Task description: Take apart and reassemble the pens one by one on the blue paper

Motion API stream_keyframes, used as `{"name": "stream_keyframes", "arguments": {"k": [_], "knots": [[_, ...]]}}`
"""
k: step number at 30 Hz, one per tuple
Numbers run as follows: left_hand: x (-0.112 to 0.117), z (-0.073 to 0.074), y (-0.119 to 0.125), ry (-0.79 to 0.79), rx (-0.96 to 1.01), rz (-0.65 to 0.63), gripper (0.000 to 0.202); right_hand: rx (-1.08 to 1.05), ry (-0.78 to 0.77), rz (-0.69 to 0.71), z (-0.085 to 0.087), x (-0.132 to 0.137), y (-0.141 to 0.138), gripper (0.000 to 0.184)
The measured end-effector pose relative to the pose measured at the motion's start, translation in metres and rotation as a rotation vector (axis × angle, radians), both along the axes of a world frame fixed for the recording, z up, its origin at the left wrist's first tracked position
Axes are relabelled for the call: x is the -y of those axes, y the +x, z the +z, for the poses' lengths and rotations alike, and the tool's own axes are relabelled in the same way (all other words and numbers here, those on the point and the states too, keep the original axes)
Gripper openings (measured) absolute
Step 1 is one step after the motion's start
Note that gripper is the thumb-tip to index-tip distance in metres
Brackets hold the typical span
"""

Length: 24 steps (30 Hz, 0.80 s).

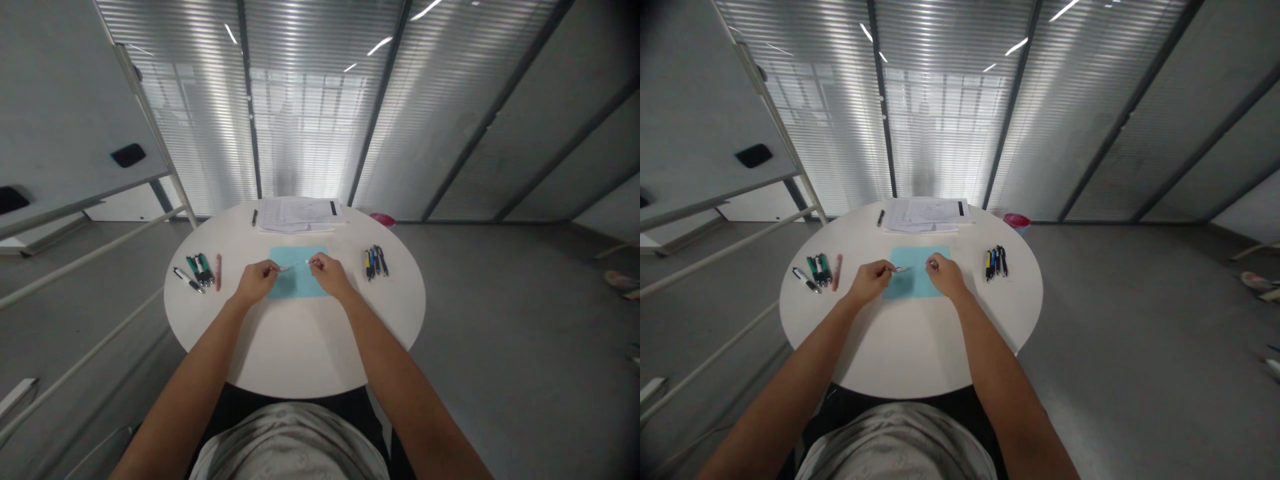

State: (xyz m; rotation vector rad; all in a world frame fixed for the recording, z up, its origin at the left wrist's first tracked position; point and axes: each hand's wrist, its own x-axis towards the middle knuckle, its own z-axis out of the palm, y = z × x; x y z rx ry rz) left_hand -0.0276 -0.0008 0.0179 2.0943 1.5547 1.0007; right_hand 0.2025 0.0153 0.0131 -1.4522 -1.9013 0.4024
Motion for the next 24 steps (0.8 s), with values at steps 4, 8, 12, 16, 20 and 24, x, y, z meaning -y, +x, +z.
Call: {"name": "stream_keyframes", "arguments": {"k": [4,8,12,16,20,24], "knots": [[0.010,0.006,0.016,-0.097,-0.348,-0.166,0.026,0.145,-0.073,0.179,0.006,0.008,-0.010,0.017],[0.016,0.011,0.025,-0.153,-0.479,-0.133,0.027,0.260,-0.115,0.205,0.010,0.010,-0.015,0.018],[0.015,0.010,0.024,-0.158,-0.440,-0.130,0.024,0.261,-0.142,0.195,0.011,0.010,-0.014,0.019],[0.014,0.010,0.023,-0.153,-0.409,-0.140,0.022,0.247,-0.155,0.192,0.013,0.013,-0.014,0.018],[0.015,0.010,0.024,-0.168,-0.394,-0.129,0.022,0.249,-0.163,0.187,0.015,0.014,-0.015,0.018],[0.013,0.008,0.022,-0.180,-0.367,-0.140,0.022,0.253,-0.170,0.184,0.014,0.013,-0.015,0.019]]}}
